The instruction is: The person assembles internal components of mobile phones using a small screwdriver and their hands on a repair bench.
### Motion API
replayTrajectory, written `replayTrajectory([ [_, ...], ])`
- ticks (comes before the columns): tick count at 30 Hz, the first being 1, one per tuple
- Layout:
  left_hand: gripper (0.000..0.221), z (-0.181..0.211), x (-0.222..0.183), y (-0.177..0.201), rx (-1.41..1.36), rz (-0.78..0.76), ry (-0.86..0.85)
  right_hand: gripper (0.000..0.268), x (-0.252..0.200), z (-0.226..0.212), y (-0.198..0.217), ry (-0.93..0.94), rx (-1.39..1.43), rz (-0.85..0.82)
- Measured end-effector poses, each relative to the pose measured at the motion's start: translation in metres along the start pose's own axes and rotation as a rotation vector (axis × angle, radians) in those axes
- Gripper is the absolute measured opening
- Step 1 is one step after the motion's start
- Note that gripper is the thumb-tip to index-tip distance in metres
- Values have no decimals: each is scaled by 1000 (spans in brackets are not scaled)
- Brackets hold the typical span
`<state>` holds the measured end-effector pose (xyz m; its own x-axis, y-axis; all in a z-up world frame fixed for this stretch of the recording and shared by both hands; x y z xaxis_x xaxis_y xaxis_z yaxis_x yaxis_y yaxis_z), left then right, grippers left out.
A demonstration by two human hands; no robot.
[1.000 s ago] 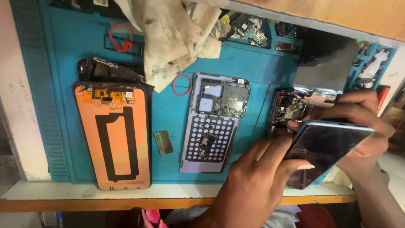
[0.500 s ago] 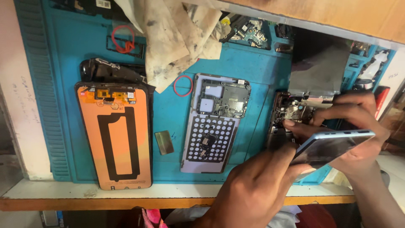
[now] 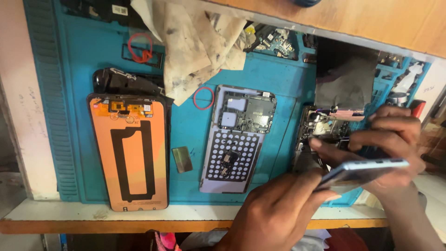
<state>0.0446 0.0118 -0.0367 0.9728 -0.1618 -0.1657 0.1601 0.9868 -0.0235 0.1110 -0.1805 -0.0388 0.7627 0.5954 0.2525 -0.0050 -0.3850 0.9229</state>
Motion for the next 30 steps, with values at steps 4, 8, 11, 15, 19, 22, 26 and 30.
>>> replayTrajectory([
  [4, 28, 2, 1, -3, 24, 16, -38, 36, -4, -2, 6, -61, -10, -31],
  [8, 28, -2, 2, -4, 22, -12, -28, 38, -3, -3, 6, -84, -54, -35],
  [11, 28, -2, 5, -4, 3, -11, -31, 38, 0, -2, 5, -67, -62, -42],
  [15, 28, -6, 14, -4, -79, -40, 118, 27, 1, 0, 0, -175, 3, 15],
  [19, 31, -14, 22, -2, -164, -82, 284, 36, 1, 4, -2, -273, 40, 13],
  [22, 30, -18, 22, -3, -155, -101, 349, 35, 2, 6, -3, -238, 61, -22],
  [26, 31, -19, 22, -6, -134, -77, 307, 34, 5, 11, -3, -257, 130, -16],
  [30, 32, -19, 20, -6, -111, -37, 238, 33, 5, 10, -5, -242, 108, -23],
])
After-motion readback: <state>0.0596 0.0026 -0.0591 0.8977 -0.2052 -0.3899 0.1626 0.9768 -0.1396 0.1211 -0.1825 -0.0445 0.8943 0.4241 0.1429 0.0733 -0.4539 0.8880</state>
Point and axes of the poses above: each hand's wrist, its own x-axis towards the middle knuckle, its own y-axis out of the back of the hand, z = x × y, the point moved 4 cm from there along x, towards the middle knuckle
